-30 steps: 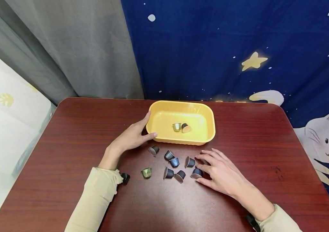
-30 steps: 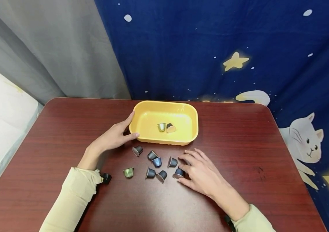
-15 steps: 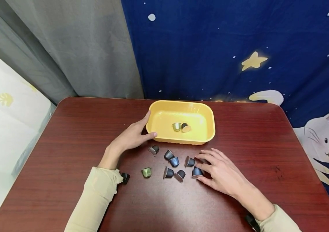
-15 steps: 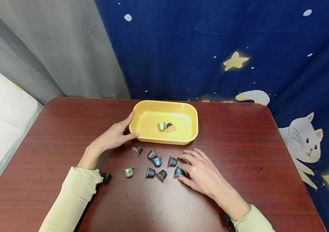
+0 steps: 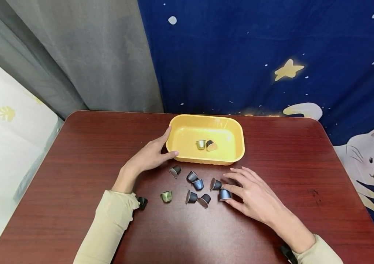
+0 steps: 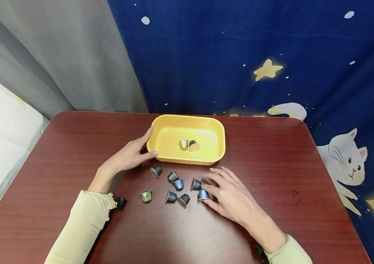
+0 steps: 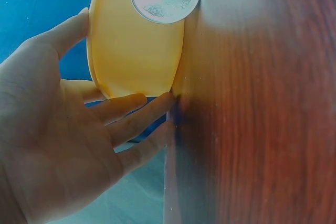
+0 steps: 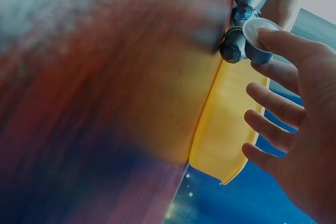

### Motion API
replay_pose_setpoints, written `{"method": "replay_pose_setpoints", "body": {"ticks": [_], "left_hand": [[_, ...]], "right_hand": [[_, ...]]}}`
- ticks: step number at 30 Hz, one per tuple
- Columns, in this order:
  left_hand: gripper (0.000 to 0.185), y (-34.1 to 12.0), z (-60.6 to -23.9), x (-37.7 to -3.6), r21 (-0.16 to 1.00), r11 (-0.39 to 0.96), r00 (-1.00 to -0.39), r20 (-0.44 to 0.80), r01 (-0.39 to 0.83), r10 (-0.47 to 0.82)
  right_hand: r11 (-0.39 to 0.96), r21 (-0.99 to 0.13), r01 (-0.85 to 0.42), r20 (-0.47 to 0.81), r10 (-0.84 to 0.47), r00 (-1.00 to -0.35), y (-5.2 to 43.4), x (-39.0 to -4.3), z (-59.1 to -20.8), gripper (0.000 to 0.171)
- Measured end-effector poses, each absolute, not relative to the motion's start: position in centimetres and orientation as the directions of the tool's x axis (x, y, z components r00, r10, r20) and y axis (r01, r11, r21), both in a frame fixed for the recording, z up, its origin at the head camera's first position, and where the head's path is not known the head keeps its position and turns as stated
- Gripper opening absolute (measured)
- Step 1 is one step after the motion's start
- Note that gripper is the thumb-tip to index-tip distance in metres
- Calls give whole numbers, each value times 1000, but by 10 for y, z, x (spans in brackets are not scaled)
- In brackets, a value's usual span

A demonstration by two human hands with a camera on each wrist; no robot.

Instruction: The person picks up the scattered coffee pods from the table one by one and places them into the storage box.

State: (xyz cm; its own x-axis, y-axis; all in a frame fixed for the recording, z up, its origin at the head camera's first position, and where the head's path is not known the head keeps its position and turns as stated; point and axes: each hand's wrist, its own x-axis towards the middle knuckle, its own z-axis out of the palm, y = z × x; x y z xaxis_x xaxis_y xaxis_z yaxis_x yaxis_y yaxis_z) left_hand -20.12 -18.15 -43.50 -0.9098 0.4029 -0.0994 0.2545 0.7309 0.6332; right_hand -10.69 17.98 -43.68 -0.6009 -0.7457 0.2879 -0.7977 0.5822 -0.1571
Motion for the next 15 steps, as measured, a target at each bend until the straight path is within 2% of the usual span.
{"method": "replay_pose_setpoints", "body": {"ticks": [11,15], "left_hand": [[97,-181,-434,-201,627,737,-911,-105,251,400],[97,-182,-434,-201,628,736,-910,-103,253,401]], "right_hand": [[596,-160,-787,285,-735,-615,180,-106,-429,32],[586,-153,-796,299,-740,-603,180,-107,-427,32]]}}
